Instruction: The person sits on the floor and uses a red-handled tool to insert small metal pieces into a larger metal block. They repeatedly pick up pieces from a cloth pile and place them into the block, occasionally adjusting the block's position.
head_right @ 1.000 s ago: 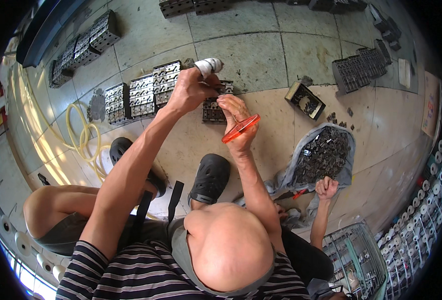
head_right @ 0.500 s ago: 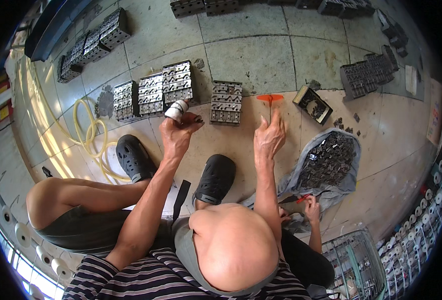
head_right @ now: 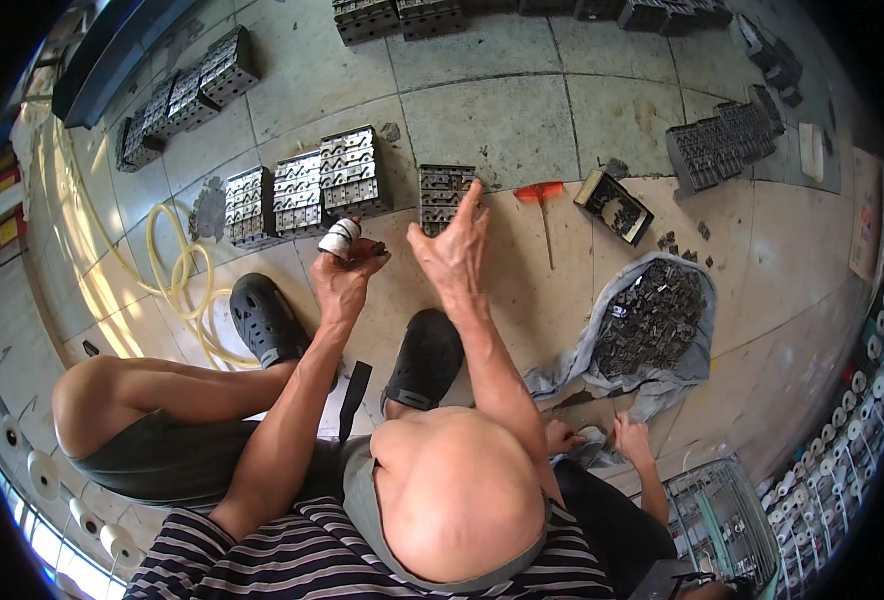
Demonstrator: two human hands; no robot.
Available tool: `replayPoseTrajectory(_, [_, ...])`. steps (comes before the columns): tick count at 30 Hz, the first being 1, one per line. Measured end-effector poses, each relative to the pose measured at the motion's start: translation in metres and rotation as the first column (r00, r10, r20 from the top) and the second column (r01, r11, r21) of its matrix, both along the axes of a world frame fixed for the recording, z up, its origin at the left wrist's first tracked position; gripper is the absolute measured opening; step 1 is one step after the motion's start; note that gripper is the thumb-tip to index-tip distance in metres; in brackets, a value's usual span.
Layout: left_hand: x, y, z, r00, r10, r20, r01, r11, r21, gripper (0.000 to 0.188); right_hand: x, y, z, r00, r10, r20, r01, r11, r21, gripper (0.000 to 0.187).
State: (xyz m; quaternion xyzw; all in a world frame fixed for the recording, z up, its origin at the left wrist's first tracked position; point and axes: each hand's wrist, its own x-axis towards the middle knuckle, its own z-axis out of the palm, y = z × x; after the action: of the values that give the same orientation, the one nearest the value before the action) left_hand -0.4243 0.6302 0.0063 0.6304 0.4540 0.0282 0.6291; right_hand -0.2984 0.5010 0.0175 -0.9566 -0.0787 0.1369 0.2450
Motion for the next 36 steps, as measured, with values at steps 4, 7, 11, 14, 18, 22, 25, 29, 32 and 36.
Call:
replayPoseTrajectory(4, [-0.003, -0.001, 0.004, 0.992, 0.088, 0.094, -0.081, 0.994, -0.074, 0.063, 0.022, -0.046, 0.003, 0.747, 0.098, -0.657, 0.54, 0.486, 0.687, 0.085])
replayPoseTrajectory(7, [-0.002, -0.003, 0.008, 0.995, 0.076, 0.071, -0.071, 0.994, -0.078, 0.064, 0.022, -0.063, -0.005, 0.393, 0.501, -0.771, 0.874, 0.057, 0.483, 0.078])
replayPoseTrajectory(11, [-0.001, -0.003, 0.014, 0.991, 0.104, 0.081, -0.092, 0.986, -0.138, 0.064, 0.004, -0.053, -0.022, 0.356, 0.761, -0.542, 0.932, -0.253, 0.258, 0.085])
replayPoseTrajectory(14, [-0.001, 0.0, 0.013, 0.991, 0.106, 0.077, -0.095, 0.987, -0.133, 0.065, -0.007, -0.046, -0.029, 0.339, 0.789, -0.513, 0.94, -0.307, 0.149, 0.086])
replayPoseTrajectory(18, [-0.002, 0.002, 0.008, 0.987, 0.114, 0.115, -0.097, 0.985, -0.141, 0.064, -0.012, -0.048, -0.032, 0.304, 0.812, -0.497, 0.946, -0.319, 0.059, 0.088])
replayPoseTrajectory(22, [-0.004, 0.0, 0.008, 0.988, 0.121, 0.095, -0.104, 0.981, -0.163, 0.064, -0.017, -0.05, -0.036, 0.296, 0.815, -0.498, 0.94, -0.341, 0.0, 0.093])
replayPoseTrajectory(25, [-0.003, -0.001, 0.008, 0.993, 0.093, 0.074, -0.082, 0.985, -0.149, 0.063, -0.021, -0.049, -0.04, 0.298, 0.826, -0.479, 0.931, -0.362, -0.043, 0.096])
replayPoseTrajectory(29, [-0.001, 0.0, 0.009, 0.995, 0.07, 0.07, -0.06, 0.99, -0.131, 0.061, -0.022, -0.049, -0.044, 0.296, 0.846, -0.444, 0.929, -0.362, -0.07, 0.097])
replayPoseTrajectory(32, [0.0, 0.001, 0.01, 0.998, 0.049, 0.038, -0.044, 0.993, -0.11, 0.061, -0.023, -0.047, -0.047, 0.301, 0.848, -0.436, 0.929, -0.365, -0.068, 0.097])
replayPoseTrajectory(36, [0.0, 0.001, 0.009, 0.993, 0.085, 0.079, -0.074, 0.989, -0.128, 0.059, -0.019, -0.045, -0.043, 0.312, 0.836, -0.45, 0.932, -0.361, -0.025, 0.097])
